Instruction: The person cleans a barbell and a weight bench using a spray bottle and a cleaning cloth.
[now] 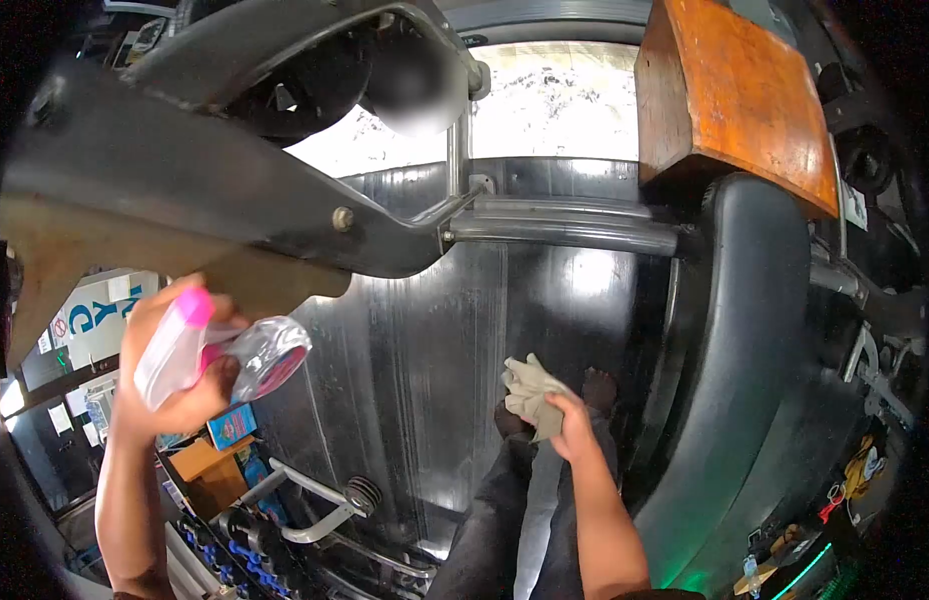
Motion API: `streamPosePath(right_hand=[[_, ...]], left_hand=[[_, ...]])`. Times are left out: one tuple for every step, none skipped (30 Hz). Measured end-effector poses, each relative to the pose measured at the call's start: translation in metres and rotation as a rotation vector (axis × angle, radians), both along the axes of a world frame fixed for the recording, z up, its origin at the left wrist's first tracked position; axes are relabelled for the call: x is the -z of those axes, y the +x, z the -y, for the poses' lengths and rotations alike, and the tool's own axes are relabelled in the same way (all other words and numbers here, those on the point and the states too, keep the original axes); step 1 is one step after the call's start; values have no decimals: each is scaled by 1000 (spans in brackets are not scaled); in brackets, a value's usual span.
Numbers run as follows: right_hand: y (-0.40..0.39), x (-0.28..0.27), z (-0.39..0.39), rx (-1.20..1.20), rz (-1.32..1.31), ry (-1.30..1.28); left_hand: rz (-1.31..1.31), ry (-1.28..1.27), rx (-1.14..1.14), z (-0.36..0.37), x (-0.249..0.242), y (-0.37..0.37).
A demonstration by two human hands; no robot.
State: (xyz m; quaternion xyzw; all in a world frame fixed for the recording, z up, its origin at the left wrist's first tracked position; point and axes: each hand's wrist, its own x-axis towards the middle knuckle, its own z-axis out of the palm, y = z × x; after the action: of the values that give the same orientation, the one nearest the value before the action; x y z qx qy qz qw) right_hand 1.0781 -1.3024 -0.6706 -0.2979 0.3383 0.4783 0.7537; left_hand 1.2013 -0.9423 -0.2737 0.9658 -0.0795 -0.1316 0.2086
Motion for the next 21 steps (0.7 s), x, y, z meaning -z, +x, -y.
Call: streamPosePath(right_hand=[[-14,-1,0,2,11,21],[-19,-19,-3,-29,44,35],[-26,-36,-4,-15,21,57],[-32,-52,-5,-3,1,81],[-36,-67,-4,7,-15,107],[-41,-82,-2,-3,-20,178],[-45,-95,2,-37,-28,183],[-51,-110,8,-71,-35,184],[-58,-126,15,-105,-40,181],[-69,-146,24,-74,-132,171],[-86,-166,36,-42,-226,159],[-107,-182,53,-50,-268,125],[-127,-196,72,-59,-310,90],[-142,-211,86,-58,-323,190],[-156,-227,99,-57,-341,291],[-167,-247,109,-97,-321,198],[-175,-266,115,-133,-300,108],[-178,-283,118,-141,-261,110],[-178,-302,117,-151,-223,112],[-176,-319,115,-157,-186,115],[-167,-344,107,-135,-162,75]], left_hand=[[21,-86,-49,3,2,0],[39,-194,-103,5,4,-2],[-37,-151,-70,2,-4,0],[-48,-193,-75,-1,-6,-1],[-54,-233,-82,-3,-5,-2],[-23,-257,-81,-5,-5,-4],[13,-283,-81,-7,-6,-6],[-16,-337,-126,-8,-9,-9],[19,-298,-85,-9,-10,-8],[32,-277,-124,-6,-14,-10],[89,-345,-108,-7,-14,-11],[33,-439,-206,-7,-18,-14],[74,-524,-246,-6,-20,-18],[117,-557,-255,-7,-22,-20],[157,-589,-261,-8,-23,-22],[205,-637,-262,-10,-27,-25],[252,-682,-262,-11,-29,-28],[363,-633,-219,-11,-31,-29],[373,-564,-202,-11,-46,-33],[381,-493,-183,-11,-61,-37],[389,-421,-166,-11,-75,-42]])
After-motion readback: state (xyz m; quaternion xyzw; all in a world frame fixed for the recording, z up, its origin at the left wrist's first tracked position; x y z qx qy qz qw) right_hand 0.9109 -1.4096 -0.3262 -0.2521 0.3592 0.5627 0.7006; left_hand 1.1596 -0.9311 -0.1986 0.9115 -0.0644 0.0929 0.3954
